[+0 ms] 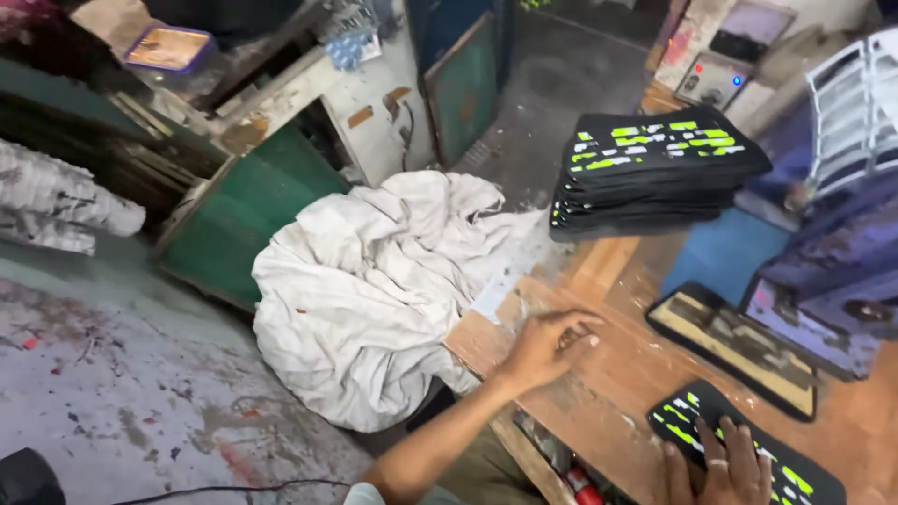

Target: The person repeatedly picks up black mousepads with neon green patterns from a pile on a wooden table and stacks them neatly. The person handles the items by hand, aligning them before placing them on top of the growing stack.

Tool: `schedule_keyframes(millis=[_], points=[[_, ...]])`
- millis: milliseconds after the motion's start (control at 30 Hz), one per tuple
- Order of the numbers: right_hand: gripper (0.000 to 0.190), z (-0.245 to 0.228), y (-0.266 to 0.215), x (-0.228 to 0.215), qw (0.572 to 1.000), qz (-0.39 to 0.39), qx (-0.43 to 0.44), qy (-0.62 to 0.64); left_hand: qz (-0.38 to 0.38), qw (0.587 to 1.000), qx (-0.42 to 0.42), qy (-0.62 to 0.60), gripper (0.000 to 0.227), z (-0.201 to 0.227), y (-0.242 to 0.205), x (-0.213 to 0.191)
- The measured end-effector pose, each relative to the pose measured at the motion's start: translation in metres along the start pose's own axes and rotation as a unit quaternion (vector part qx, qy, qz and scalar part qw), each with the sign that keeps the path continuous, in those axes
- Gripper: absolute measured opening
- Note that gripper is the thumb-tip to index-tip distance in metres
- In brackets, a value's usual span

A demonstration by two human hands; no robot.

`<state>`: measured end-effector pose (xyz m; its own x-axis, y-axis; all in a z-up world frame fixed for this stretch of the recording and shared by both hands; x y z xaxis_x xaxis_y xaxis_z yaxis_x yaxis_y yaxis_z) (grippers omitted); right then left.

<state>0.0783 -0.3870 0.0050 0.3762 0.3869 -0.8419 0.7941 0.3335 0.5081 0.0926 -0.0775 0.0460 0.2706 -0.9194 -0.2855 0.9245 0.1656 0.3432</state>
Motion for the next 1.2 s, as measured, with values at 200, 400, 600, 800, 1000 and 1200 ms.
schedule_keyframes(millis=[200, 400, 600, 800, 1000, 1200], points=[[0.049, -0.015, -0.002, -0.007, 0.995, 0.003, -0.091, -0.050, 0.033, 0.999, 0.019, -0.033, 0.038, -0.007, 0.000, 0.002], [0.057, 0.007, -0.001, 0.006, 0.999, -0.015, 0.033, -0.027, -0.167, 0.958, -0.232, 0.029, 0.083, -0.013, 0.054, 0.033], [0.057, -0.001, 0.006, -0.002, 0.998, -0.032, 0.038, -0.030, -0.207, 0.971, -0.122, 0.017, 0.090, -0.013, 0.095, 0.090], [0.049, -0.051, 0.033, -0.050, 0.998, -0.041, 0.019, 0.031, -0.240, 0.906, -0.115, -0.328, 0.051, -0.101, 0.105, 0.175], [0.059, -0.089, 0.017, -0.059, 0.990, -0.126, 0.058, -0.024, -0.230, 0.888, -0.236, -0.320, 0.032, -0.094, 0.093, 0.162], [0.074, -0.066, -0.009, -0.066, 0.990, -0.127, 0.059, -0.026, -0.189, 0.977, 0.003, -0.102, 0.035, -0.027, 0.033, 0.066]])
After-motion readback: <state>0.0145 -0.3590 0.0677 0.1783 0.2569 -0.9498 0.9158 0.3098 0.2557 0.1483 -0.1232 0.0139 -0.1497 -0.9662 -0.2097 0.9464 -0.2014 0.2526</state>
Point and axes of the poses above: each hand's wrist, its own y-axis towards the middle knuckle, its own x-axis out of the palm, z = x × y, the point moved 8 cm from there along y, towards the middle knuckle, and after that the axes turned 1 degree about z, right-handed, at the moved point
